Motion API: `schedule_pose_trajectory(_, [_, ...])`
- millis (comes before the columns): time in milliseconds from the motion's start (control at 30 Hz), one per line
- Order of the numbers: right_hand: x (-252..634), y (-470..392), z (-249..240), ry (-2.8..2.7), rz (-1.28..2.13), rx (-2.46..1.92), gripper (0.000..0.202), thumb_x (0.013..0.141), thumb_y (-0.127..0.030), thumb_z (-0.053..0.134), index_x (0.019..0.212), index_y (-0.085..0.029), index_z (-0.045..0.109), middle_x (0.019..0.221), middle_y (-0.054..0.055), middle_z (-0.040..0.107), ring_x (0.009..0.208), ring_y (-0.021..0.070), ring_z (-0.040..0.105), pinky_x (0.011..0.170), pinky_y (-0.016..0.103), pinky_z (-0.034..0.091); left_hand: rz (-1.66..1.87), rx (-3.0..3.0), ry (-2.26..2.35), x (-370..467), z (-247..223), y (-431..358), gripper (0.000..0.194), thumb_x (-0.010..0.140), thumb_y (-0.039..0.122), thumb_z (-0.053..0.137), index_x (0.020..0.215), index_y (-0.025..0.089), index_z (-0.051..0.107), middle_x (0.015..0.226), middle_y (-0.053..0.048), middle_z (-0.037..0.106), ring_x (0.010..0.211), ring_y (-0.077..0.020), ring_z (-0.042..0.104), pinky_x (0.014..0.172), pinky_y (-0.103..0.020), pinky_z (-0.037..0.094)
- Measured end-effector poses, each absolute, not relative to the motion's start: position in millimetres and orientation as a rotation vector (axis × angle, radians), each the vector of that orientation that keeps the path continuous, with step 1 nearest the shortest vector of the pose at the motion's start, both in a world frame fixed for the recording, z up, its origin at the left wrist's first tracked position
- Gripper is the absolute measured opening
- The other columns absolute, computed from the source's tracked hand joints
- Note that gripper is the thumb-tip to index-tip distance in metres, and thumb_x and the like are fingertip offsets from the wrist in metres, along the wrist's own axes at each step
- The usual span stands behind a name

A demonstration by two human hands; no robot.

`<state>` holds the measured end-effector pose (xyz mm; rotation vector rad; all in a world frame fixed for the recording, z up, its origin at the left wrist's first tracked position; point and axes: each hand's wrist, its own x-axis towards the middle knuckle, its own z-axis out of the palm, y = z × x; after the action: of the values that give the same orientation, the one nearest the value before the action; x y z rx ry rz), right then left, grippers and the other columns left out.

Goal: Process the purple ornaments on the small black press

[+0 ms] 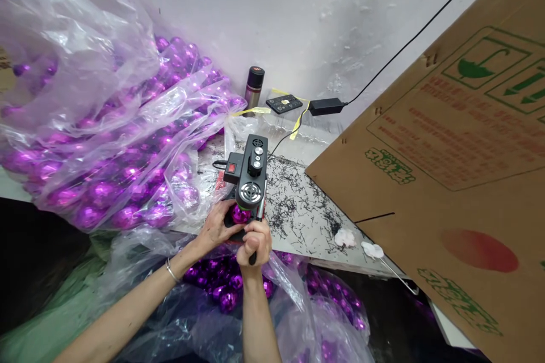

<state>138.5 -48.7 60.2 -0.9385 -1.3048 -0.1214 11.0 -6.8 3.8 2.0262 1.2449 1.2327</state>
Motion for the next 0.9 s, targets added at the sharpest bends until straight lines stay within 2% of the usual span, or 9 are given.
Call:
schedule_pose_trajectory(167, [134.9, -53.7, 103.4, -1.216, 0.01, -0.969, 0.043, 0.115, -0.027, 0.043, 0.073, -0.024, 0.052, 0.072, -0.002, 0.058, 0.064, 0.0141, 0.06, 0.062, 0.031, 0.046, 1.264, 2.022, 1.22, 11.1, 1.9, -3.0, 0.062, 0.092, 0.05, 0.088, 0.141, 0.02, 0.066, 0.128, -0.015, 0.08, 0.117, -0.0348, 0.078, 0.101, -0.051, 0.065])
schedule_pose_trajectory(333, [135.7, -53.9, 156.5, -1.193, 0.072, -1.045, 0.047, 0.114, -0.026, 0.049, 0.067, -0.024, 0.05, 0.06, -0.005, 0.051, 0.061, 0.0124, 0.059, 0.06, 0.029, 0.041, 1.332, 2.042, 1.165, 6.1, 9.8, -9.7, 0.059, 0.094, 0.042, 0.086, 0.145, 0.021, 0.063, 0.132, -0.015, 0.079, 0.121, -0.0348, 0.078, 0.104, -0.053, 0.065])
schedule_pose_trajectory(467, [135.5, -54.3, 156.0, -1.211, 0.056, -1.05, 0.048, 0.114, -0.029, 0.049, 0.067, -0.023, 0.051, 0.061, -0.005, 0.052, 0.064, 0.0125, 0.061, 0.062, 0.029, 0.042, 1.281, 2.15, 1.043, -9.9, 19.4, -56.6, 0.064, 0.1, 0.027, 0.074, 0.16, 0.023, 0.05, 0.147, -0.018, 0.071, 0.138, -0.034, 0.071, 0.117, -0.055, 0.059])
schedule_pose_trajectory(567, [134.3, -55.2, 145.2, -1.212, 0.036, -1.048, 0.047, 0.114, -0.03, 0.049, 0.068, -0.023, 0.052, 0.062, -0.005, 0.053, 0.065, 0.0136, 0.062, 0.063, 0.03, 0.044, 1.014, 2.276, 0.934, -24.9, 17.1, -104.7, 0.071, 0.099, 0.02, 0.071, 0.166, 0.024, 0.046, 0.157, -0.02, 0.065, 0.145, -0.034, 0.066, 0.121, -0.054, 0.058])
schedule_pose_trajectory(633, [134.0, -55.6, 141.5, -1.211, 0.033, -1.046, 0.047, 0.114, -0.03, 0.049, 0.068, -0.023, 0.052, 0.062, -0.005, 0.053, 0.066, 0.0136, 0.062, 0.063, 0.03, 0.044, 0.843, 2.34, 0.897, -33.8, 13.4, -127.3, 0.074, 0.099, 0.029, 0.077, 0.166, 0.024, 0.047, 0.158, -0.022, 0.065, 0.144, -0.036, 0.068, 0.117, -0.053, 0.061])
schedule_pose_trajectory(700, [134.3, -55.6, 141.3, -1.218, 0.036, -1.038, 0.047, 0.114, -0.029, 0.049, 0.068, -0.023, 0.052, 0.063, -0.005, 0.054, 0.067, 0.0133, 0.063, 0.064, 0.03, 0.045, 0.795, 2.373, 0.881, -41.3, 13.7, -133.5, 0.079, 0.098, 0.044, 0.082, 0.166, 0.024, 0.048, 0.156, -0.022, 0.067, 0.14, -0.0374, 0.07, 0.113, -0.052, 0.064])
schedule_pose_trajectory(767, [134.9, -55.2, 142.6, -1.224, 0.031, -1.029, 0.047, 0.114, -0.029, 0.049, 0.068, -0.023, 0.053, 0.063, -0.005, 0.054, 0.066, 0.0131, 0.062, 0.064, 0.029, 0.044, 0.894, 2.36, 0.906, -48.2, 22.3, -119.9, 0.071, 0.103, 0.048, 0.076, 0.164, 0.023, 0.051, 0.151, -0.021, 0.072, 0.137, -0.0349, 0.073, 0.113, -0.05, 0.064])
schedule_pose_trajectory(833, [135.3, -54.6, 143.5, -1.229, 0.022, -1.035, 0.047, 0.114, -0.029, 0.049, 0.068, -0.023, 0.052, 0.063, -0.004, 0.054, 0.065, 0.0134, 0.062, 0.063, 0.03, 0.044, 1.062, 2.307, 0.99, -55.2, 39.5, -87.7, 0.049, 0.112, 0.034, 0.06, 0.16, 0.023, 0.057, 0.145, -0.017, 0.076, 0.134, -0.0299, 0.075, 0.115, -0.048, 0.063])
schedule_pose_trajectory(900, [135.3, -54.1, 143.3, -1.226, 0.015, -1.04, 0.048, 0.114, -0.03, 0.049, 0.067, -0.024, 0.052, 0.063, -0.004, 0.055, 0.065, 0.0136, 0.061, 0.062, 0.03, 0.043, 1.166, 2.253, 1.099, -62.7, 61.4, -41.3, 0.042, 0.113, 0.025, 0.048, 0.152, 0.022, 0.064, 0.14, -0.015, 0.078, 0.13, -0.0272, 0.076, 0.116, -0.048, 0.062])
